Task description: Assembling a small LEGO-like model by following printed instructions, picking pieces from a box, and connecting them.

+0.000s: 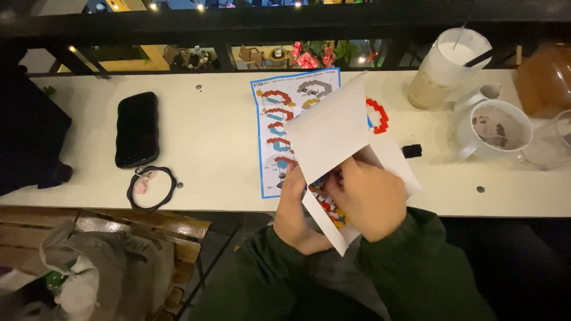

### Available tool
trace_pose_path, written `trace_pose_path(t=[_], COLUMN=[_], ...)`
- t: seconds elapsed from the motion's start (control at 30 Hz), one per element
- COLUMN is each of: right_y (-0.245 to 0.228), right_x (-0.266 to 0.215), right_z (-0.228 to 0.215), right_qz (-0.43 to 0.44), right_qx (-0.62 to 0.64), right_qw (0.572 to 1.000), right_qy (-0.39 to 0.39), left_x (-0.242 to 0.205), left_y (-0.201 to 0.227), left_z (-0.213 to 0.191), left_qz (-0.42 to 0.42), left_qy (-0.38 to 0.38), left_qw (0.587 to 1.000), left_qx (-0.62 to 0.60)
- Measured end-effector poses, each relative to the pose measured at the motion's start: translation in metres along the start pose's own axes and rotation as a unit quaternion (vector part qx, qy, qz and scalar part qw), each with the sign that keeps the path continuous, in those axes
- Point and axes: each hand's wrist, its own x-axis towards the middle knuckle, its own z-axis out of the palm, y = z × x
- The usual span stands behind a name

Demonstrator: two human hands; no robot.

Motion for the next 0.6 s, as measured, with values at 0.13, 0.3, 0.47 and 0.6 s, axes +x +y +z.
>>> trace_pose_path(t=[0.13, 0.3, 0.47, 0.6], right_y=[0.002, 0.009, 0.005, 0.004], right_x=[-0.011, -0.01, -0.008, -0.004], right_z=[-0.008, -0.011, -0.017, -0.011], right_qz=[-0.021, -0.039, -0.115, -0.171], right_qx=[0.051, 0.024, 0.083, 0.122], right_qw=[0.998, 0.999, 0.99, 0.977], right_qy=[-0.004, 0.002, 0.025, 0.037], left_x=[-0.009, -0.004, -0.005, -0.012], left_y=[-0.007, -0.002, 0.001, -0.006], left_z=[-0.002, -0.007, -0.009, -0.005], left_qz=[-0.045, -0.054, -0.071, -0.056], left_qy=[-0.011, -0.005, -0.026, -0.022], left_qw=[0.999, 0.998, 0.996, 0.998], left_qx=[0.0, -0.019, -0.037, 0.007])
